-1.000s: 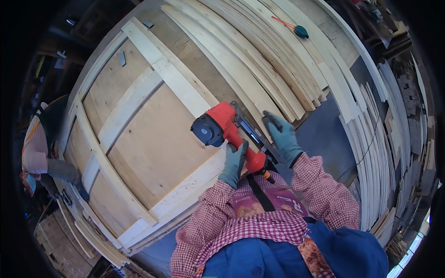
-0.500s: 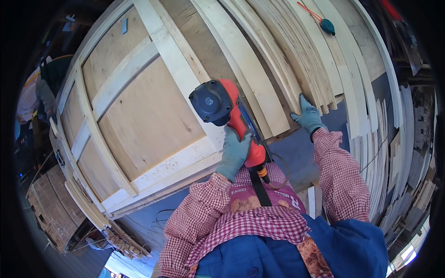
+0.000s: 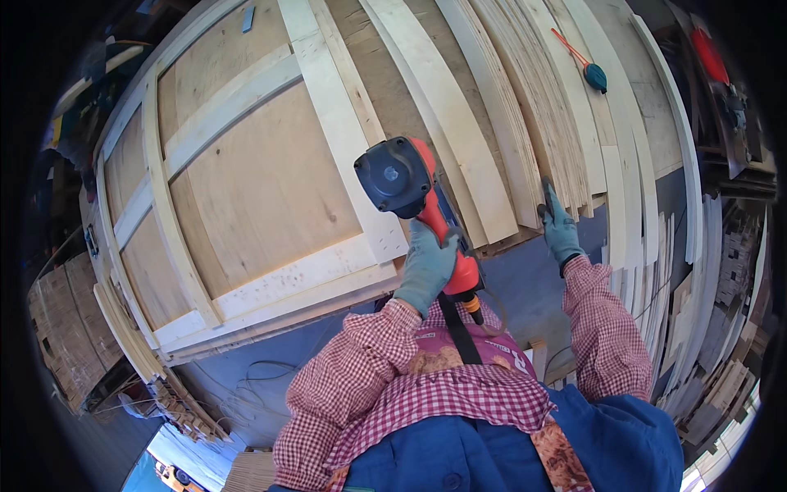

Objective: The person assembles a wooden crate by positioning thin wooden strips onto a plywood base and securing them with a red pneumatic nail gun. A coworker assists by handing over pieces and also using a nail gun. The person repeatedly picks up strips, aligns them, and nails them in place, then lifts and stacks the completed crate with other finished units.

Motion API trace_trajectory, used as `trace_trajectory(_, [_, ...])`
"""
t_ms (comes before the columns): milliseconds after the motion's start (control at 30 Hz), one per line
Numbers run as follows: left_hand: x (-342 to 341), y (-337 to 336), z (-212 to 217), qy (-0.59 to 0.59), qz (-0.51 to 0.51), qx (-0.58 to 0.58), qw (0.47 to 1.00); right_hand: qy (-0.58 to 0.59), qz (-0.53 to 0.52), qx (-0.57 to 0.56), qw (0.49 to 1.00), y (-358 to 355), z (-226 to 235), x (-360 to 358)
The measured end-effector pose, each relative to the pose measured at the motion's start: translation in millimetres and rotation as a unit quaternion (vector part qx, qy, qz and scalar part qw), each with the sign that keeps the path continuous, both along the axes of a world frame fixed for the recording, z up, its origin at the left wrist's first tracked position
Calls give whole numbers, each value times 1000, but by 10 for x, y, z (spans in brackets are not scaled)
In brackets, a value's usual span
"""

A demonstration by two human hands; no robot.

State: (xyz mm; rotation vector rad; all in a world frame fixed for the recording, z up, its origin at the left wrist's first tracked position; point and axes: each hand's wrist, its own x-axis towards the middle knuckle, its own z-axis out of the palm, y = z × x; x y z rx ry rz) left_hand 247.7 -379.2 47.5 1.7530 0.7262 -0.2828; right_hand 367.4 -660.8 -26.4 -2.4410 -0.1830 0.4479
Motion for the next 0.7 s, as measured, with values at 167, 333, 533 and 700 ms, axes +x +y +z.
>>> trace_trajectory(167, [22,0,18,13,0,-10,1000,-10,42,-196,980,270,212,23])
trace_trajectory(333, [29,-35,-40,6,3,10,1000,-120,78,-339,930,487,206,-66])
trace_trajectory(533, [12,-52,-95,-21,11,2,1000,-215,142,-413,873,845,366,-154])
trace_trajectory(700, [20,-110,-66,-26,14,1,1000,-158,112,-414,889,1154,450,-276])
